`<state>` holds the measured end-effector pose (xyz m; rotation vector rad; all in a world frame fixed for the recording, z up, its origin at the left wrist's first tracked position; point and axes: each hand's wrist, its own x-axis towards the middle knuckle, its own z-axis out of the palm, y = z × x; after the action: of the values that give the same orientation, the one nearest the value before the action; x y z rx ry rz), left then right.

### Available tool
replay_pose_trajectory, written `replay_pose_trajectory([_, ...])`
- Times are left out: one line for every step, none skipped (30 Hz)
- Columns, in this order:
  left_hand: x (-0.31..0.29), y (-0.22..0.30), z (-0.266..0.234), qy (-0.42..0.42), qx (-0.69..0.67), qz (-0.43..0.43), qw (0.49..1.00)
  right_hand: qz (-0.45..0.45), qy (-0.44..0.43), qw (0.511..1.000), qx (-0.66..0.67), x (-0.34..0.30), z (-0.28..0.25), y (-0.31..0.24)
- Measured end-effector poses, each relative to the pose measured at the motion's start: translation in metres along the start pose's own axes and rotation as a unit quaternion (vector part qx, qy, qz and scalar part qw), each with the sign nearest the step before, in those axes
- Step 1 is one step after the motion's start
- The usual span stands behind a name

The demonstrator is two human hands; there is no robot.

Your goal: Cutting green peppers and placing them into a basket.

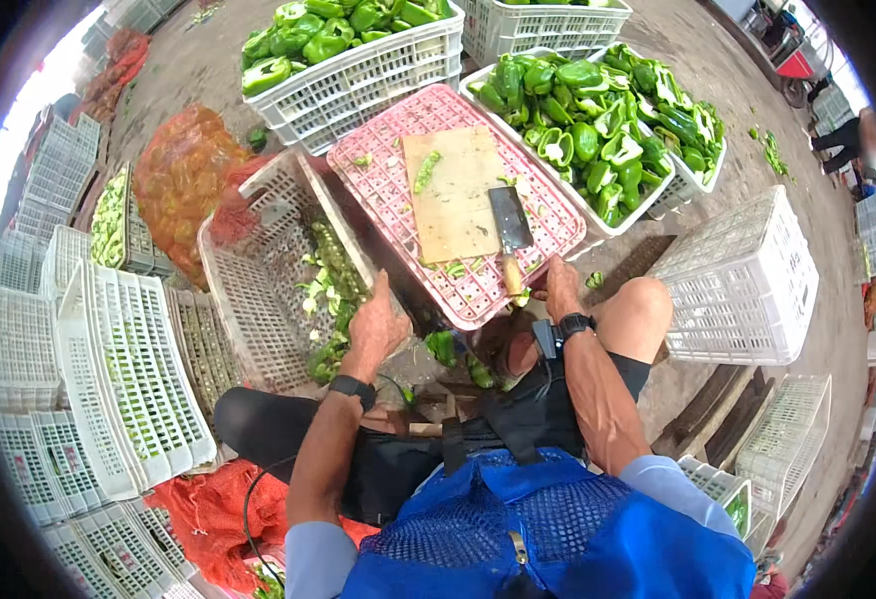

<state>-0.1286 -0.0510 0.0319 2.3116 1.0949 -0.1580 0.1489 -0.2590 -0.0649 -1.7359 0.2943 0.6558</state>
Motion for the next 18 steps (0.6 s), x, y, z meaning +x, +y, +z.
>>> replay_pose_trajectory([0.001,0.0,-0.001,0.014,0.004,-0.008,1.0,0.031,-0.007,0.999,0.016,-0.002,0.002,-0.001])
replay_pose_trajectory([0.001,-0.002,-0.002,0.013,-0.002,-0.007,1.0,0.032,0.003,0.999,0.002,-0.003,0.001,-0.002])
replay_pose_trajectory([0.001,-0.004,-0.003,0.017,0.0,-0.008,1.0,0.015,-0.013,1.0,0.0,-0.003,0.003,-0.004])
replay_pose_trajectory([0.0,-0.006,-0.004,0.013,-0.003,-0.006,1.0,0.019,-0.011,1.0,0.01,-0.005,0.002,-0.004])
replay_pose_trajectory([-0.001,-0.009,-0.005,0.013,0.0,-0.01,1.0,0.023,-0.007,1.0,0.021,-0.005,0.003,-0.004])
replay_pose_trajectory([-0.001,-0.01,-0.005,0.016,0.014,-0.022,1.0,0.023,0.005,0.999,0.025,-0.006,0.004,-0.004])
replay_pose_trajectory([-0.002,-0.011,-0.005,0.014,0.006,-0.01,1.0,0.013,-0.016,0.999,0.037,-0.007,0.004,-0.004])
replay_pose_trajectory([-0.002,-0.012,-0.006,0.022,0.008,-0.006,1.0,0.001,-0.012,0.998,0.062,-0.008,0.005,-0.004])
replay_pose_trajectory([-0.003,-0.012,-0.006,0.014,0.004,0.003,1.0,0.013,-0.002,0.996,0.089,-0.01,0.006,-0.002])
replay_pose_trajectory([-0.003,-0.011,-0.006,0.013,0.034,0.02,0.999,0.043,-0.026,0.992,0.12,-0.009,0.008,-0.004])
replay_pose_trajectory([-0.004,-0.009,-0.006,0.028,0.043,0.022,0.998,0.043,-0.021,0.992,0.115,-0.01,0.008,-0.003])
replay_pose_trajectory([-0.005,-0.007,-0.007,0.056,0.053,0.044,0.996,0.032,-0.024,0.992,0.123,-0.009,0.01,-0.003])
replay_pose_trajectory([-0.005,-0.004,-0.007,0.083,0.061,0.065,0.993,0.036,-0.014,0.991,0.13,-0.009,0.01,-0.001])
replay_pose_trajectory([-0.005,-0.001,-0.005,0.132,0.041,0.082,0.987,0.042,-0.011,0.991,0.124,-0.007,0.012,-0.001])
replay_pose_trajectory([-0.003,0.003,-0.004,0.128,0.039,0.09,0.987,0.012,0.022,0.994,0.106,-0.006,0.014,0.001])
replay_pose_trajectory([-0.001,0.008,-0.001,0.107,-0.088,0.07,0.988,0.008,0.017,0.995,0.093,-0.004,0.014,0.002])
replay_pose_trajectory([0.003,0.014,0.003,0.085,-0.227,0.058,0.968,0.021,0.032,0.997,0.07,-0.002,0.015,0.004])
replay_pose_trajectory([0.008,0.018,0.007,0.029,-0.216,0.029,0.976,0.0,0.044,0.998,0.044,-0.002,0.015,0.008])
